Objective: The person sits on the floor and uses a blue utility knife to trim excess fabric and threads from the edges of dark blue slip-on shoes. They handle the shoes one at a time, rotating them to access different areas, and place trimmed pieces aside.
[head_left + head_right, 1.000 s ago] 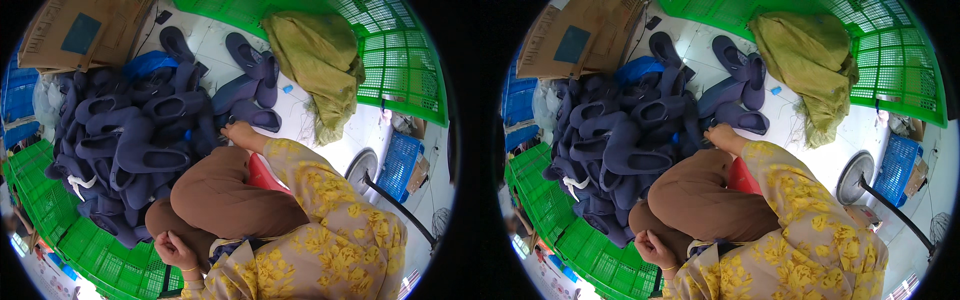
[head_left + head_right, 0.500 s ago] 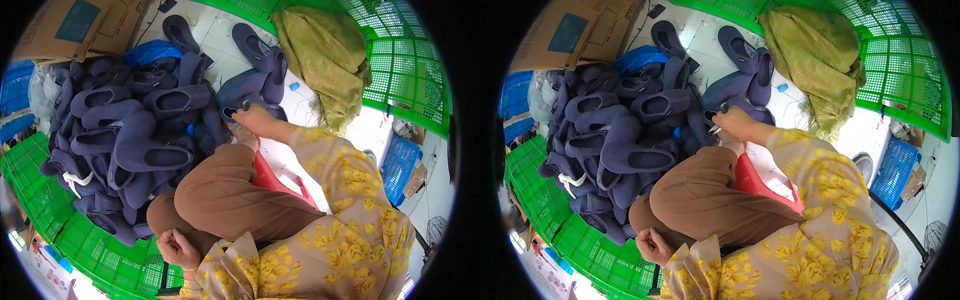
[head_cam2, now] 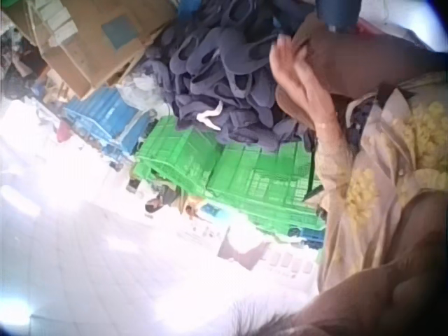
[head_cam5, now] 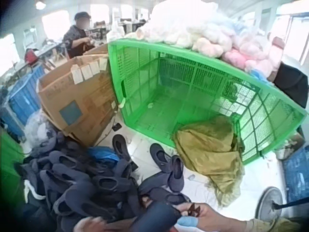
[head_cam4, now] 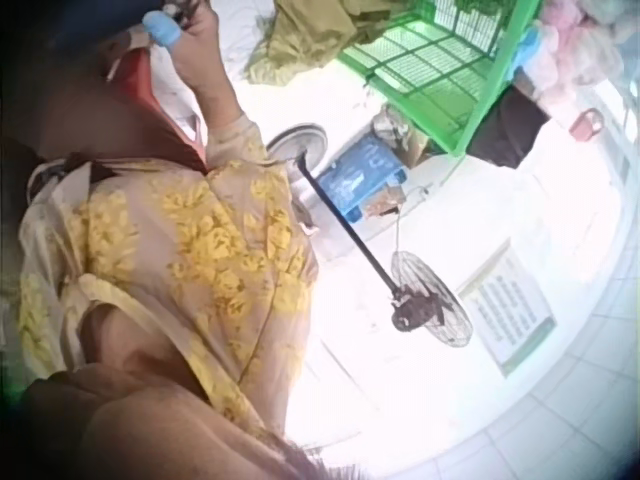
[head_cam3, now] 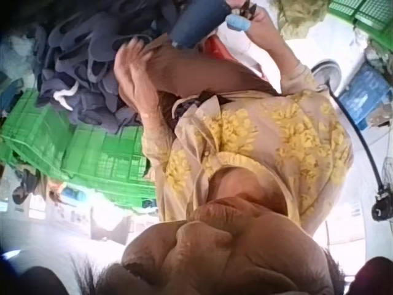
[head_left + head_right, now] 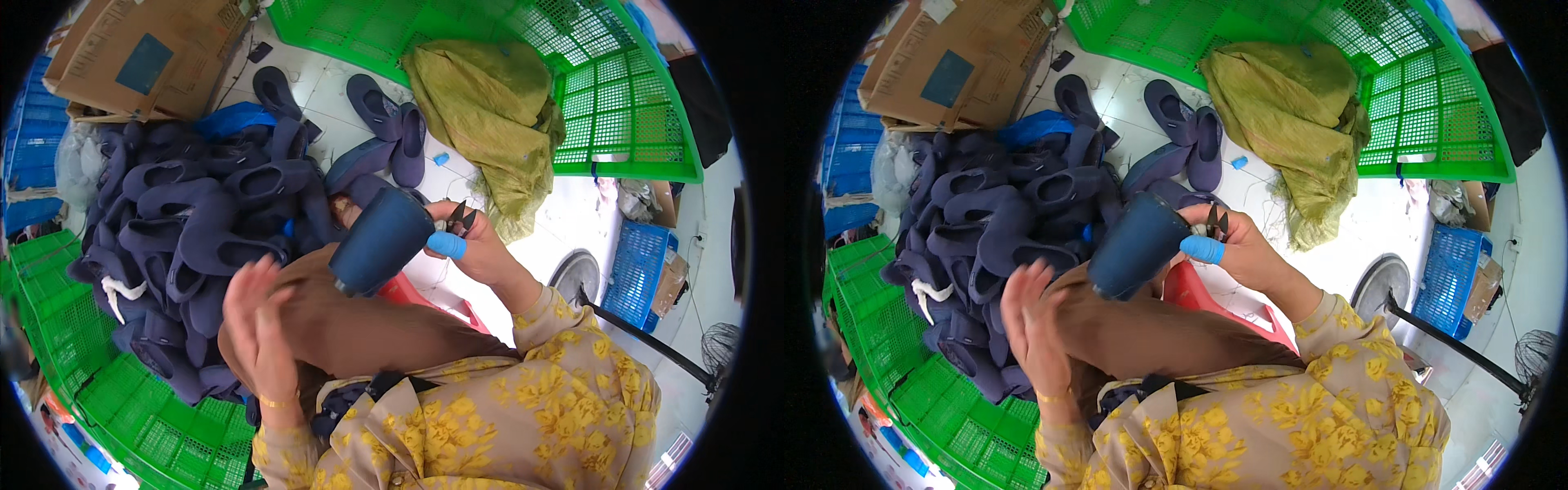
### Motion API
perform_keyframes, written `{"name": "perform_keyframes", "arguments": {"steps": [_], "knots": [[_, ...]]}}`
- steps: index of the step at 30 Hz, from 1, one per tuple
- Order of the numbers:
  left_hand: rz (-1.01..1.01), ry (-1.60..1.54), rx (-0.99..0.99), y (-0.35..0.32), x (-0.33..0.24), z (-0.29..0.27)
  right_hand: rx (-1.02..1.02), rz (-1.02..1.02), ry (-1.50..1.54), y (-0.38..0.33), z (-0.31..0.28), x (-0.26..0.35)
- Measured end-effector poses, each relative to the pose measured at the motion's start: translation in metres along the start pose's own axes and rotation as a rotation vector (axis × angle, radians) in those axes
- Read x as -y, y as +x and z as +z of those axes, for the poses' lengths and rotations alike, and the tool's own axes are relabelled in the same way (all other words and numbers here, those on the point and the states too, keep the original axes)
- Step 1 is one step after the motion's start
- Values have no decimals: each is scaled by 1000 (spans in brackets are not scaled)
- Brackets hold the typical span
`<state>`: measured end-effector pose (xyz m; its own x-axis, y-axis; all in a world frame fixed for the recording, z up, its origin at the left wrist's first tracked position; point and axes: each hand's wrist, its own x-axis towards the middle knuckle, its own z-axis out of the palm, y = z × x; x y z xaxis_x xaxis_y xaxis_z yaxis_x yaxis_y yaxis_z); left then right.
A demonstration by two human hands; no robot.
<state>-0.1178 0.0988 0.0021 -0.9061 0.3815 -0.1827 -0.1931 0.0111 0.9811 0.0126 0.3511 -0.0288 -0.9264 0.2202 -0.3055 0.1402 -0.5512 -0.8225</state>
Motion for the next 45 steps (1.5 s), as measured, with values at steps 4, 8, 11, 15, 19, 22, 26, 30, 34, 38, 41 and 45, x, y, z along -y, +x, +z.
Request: {"name": "perform_keyframes", "arguments": {"steps": [4,8,11,15,19,22,26,30,34,38,41,45], "knots": [[-279,-447,393,4,-13,46,8,-92,41,-12,20,7],[-258,-97,258,-21,-29,59,27,-3,225,-20,20,-14],[20,146,154,-33,-19,55,-69,-82,-119,-28,36,-14],[60,481,187,-46,-29,39,53,-260,-715,-41,49,16],[225,663,349,-56,-32,45,335,-329,-1221,-40,56,33],[184,673,383,-60,-30,49,391,-424,-1380,-36,48,25],[170,663,407,-61,-20,54,309,-366,-1265,-39,37,18],[-97,726,424,-56,-21,51,112,-279,-1077,-39,5,-7],[1,650,449,-48,-12,49,-34,-224,-1034,-36,-38,-60],[75,725,471,-36,-3,53,-146,-120,-1029,-25,-80,-127],[301,1007,551,-27,14,59,-199,-63,-1054,-18,-106,-176],[459,1457,662,-20,30,73,-160,-22,-1080,-3,-128,-223]]}}
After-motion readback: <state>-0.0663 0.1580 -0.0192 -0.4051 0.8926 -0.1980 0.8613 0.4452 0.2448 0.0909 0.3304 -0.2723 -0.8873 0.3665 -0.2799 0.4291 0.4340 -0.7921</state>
